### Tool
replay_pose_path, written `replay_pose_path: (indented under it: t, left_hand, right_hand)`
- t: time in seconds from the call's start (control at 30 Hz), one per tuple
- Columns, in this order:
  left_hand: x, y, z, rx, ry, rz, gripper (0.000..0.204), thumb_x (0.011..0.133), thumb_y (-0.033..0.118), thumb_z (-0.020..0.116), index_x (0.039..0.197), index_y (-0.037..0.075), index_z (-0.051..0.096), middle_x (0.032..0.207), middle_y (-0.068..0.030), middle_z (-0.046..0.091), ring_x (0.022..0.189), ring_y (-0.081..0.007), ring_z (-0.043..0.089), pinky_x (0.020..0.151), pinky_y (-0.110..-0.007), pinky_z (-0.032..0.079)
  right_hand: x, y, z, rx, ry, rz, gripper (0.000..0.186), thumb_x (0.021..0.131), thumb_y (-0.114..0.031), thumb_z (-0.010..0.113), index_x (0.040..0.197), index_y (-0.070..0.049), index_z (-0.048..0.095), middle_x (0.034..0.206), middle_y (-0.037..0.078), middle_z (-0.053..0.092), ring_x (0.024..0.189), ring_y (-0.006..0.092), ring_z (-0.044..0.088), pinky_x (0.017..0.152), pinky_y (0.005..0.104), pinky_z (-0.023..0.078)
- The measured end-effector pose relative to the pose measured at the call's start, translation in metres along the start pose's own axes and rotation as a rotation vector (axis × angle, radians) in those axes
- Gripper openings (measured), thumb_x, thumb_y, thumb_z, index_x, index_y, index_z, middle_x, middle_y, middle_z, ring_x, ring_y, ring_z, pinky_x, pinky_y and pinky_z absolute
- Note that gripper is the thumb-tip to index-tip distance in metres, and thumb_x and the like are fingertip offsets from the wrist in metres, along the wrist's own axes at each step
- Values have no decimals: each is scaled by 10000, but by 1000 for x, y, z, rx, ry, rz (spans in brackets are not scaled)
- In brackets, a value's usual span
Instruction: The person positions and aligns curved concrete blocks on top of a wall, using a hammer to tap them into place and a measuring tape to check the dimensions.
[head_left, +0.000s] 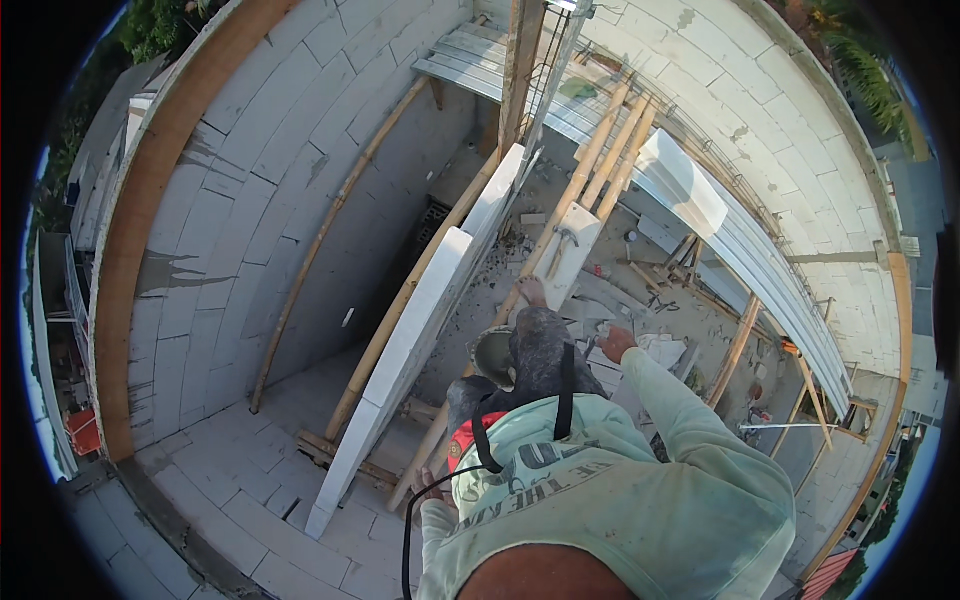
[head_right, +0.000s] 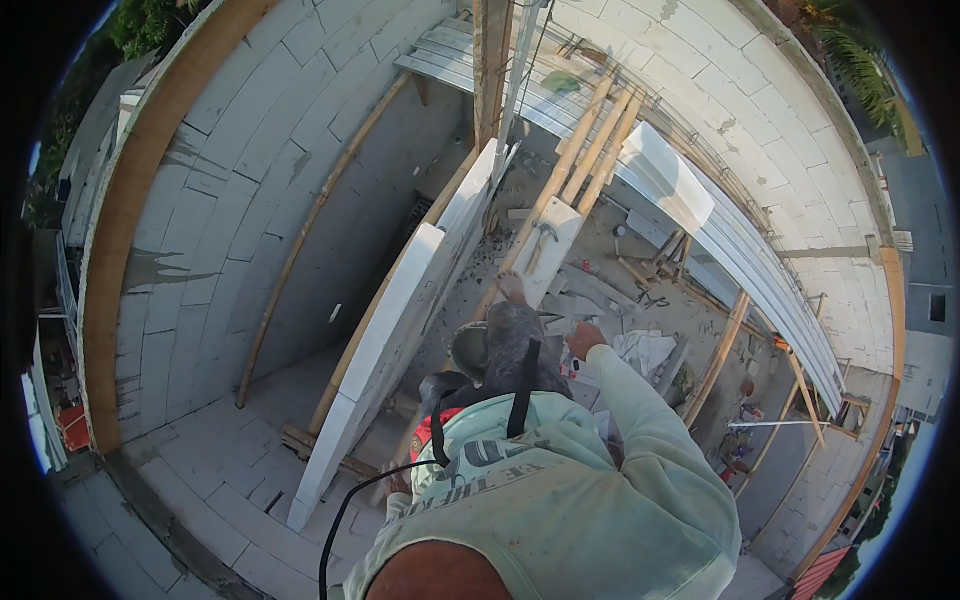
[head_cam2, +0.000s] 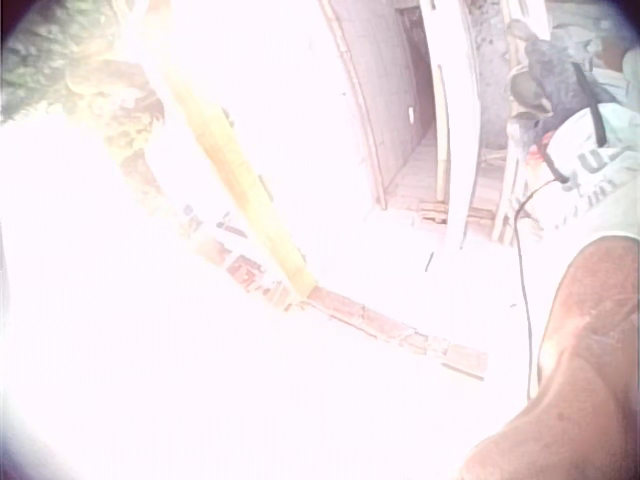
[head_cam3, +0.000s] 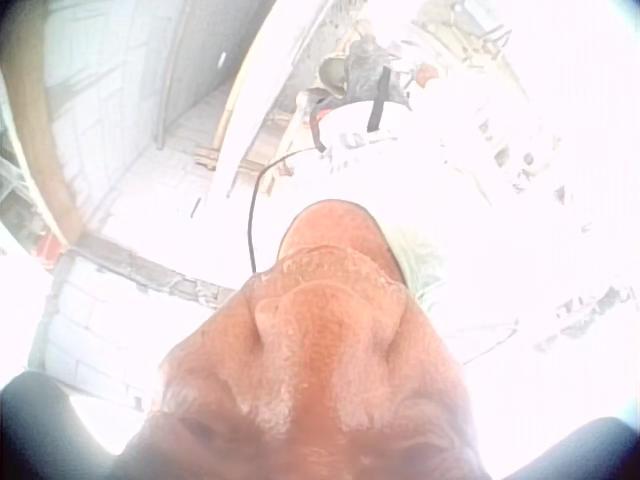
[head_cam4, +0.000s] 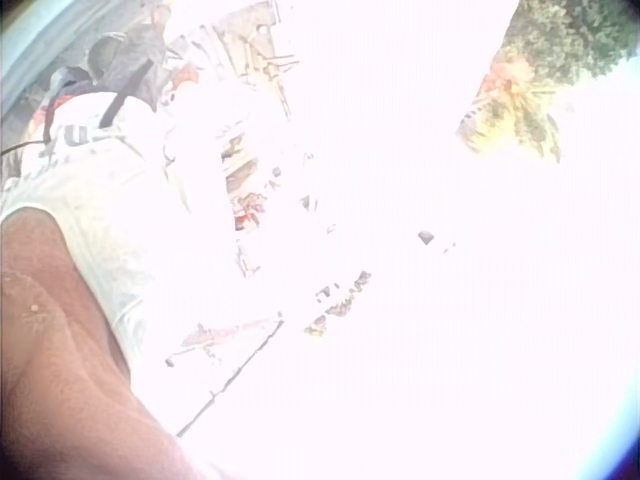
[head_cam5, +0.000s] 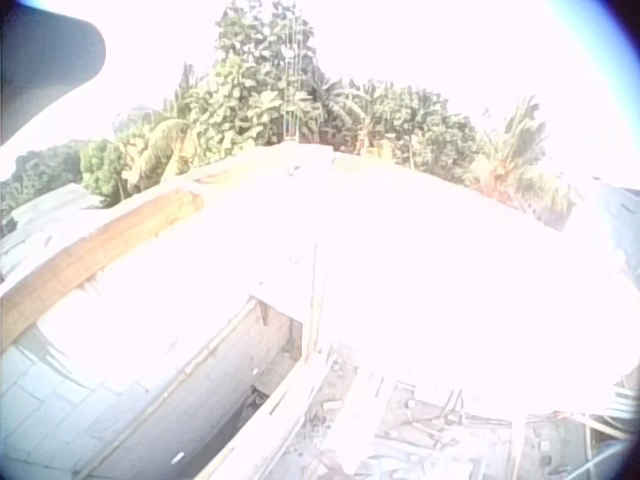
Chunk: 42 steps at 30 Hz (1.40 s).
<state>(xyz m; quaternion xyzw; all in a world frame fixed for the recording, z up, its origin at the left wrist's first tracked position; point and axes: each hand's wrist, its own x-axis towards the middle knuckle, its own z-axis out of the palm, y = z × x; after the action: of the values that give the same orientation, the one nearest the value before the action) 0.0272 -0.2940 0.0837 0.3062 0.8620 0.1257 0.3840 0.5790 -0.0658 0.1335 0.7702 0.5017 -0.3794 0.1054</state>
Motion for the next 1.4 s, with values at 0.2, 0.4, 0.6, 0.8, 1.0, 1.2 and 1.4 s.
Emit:
replay_pose_path:
  t: [0.2,0.4,0.6,0.8,1.0,1.2,1.4]
  left_hand:
    - [52,-1,-1,-76,74,62,657,871,457,493,1250,-77,440,1259,-270,459,1170,-369,445,992,-412,342]
    - [72,13,-8,-233,33,105,654,875,463,488,1228,-86,455,1223,-255,497,1124,-351,484,965,-395,367]
    - [61,81,-40,-36,-99,92,631,874,479,466,1183,-70,504,1116,-261,559,1043,-377,524,922,-390,395]
    - [77,64,-38,41,-5,128,598,866,494,444,1117,-37,561,1040,-282,583,992,-402,541,877,-423,402]
    - [64,98,-44,-21,-33,212,572,883,460,434,1156,-33,537,1085,-288,565,1032,-407,530,884,-407,404]
    - [49,80,-38,-19,-22,75,606,889,451,439,1207,-62,494,1198,-240,536,1134,-356,497,958,-366,373]
    - [42,73,-28,0,-67,89,603,876,445,456,1203,-61,497,1192,-245,537,1128,-359,500,951,-369,382]
  right_hand:
    - [-22,23,15,66,35,59,500,807,-352,569,1119,37,531,1092,270,563,1064,400,518,917,424,413]
    - [-54,9,18,121,-23,160,454,791,-340,576,1030,47,566,1064,279,566,1049,405,523,902,441,418]
    - [-49,12,37,158,-20,171,399,794,-309,584,967,50,594,1029,271,588,1012,382,561,870,425,449]
    - [-41,3,41,143,54,89,427,786,-318,589,995,54,575,1025,272,589,1001,389,565,864,427,453]
    - [-31,-3,32,87,6,82,440,786,-344,598,1009,36,581,1031,248,588,993,401,552,856,447,440]
    - [-18,-2,33,43,103,-12,423,788,-343,591,1007,19,586,1025,250,589,993,410,546,865,454,433]
    - [-15,-5,16,66,57,24,422,786,-331,587,1042,5,582,1065,260,574,1029,405,532,887,452,424]
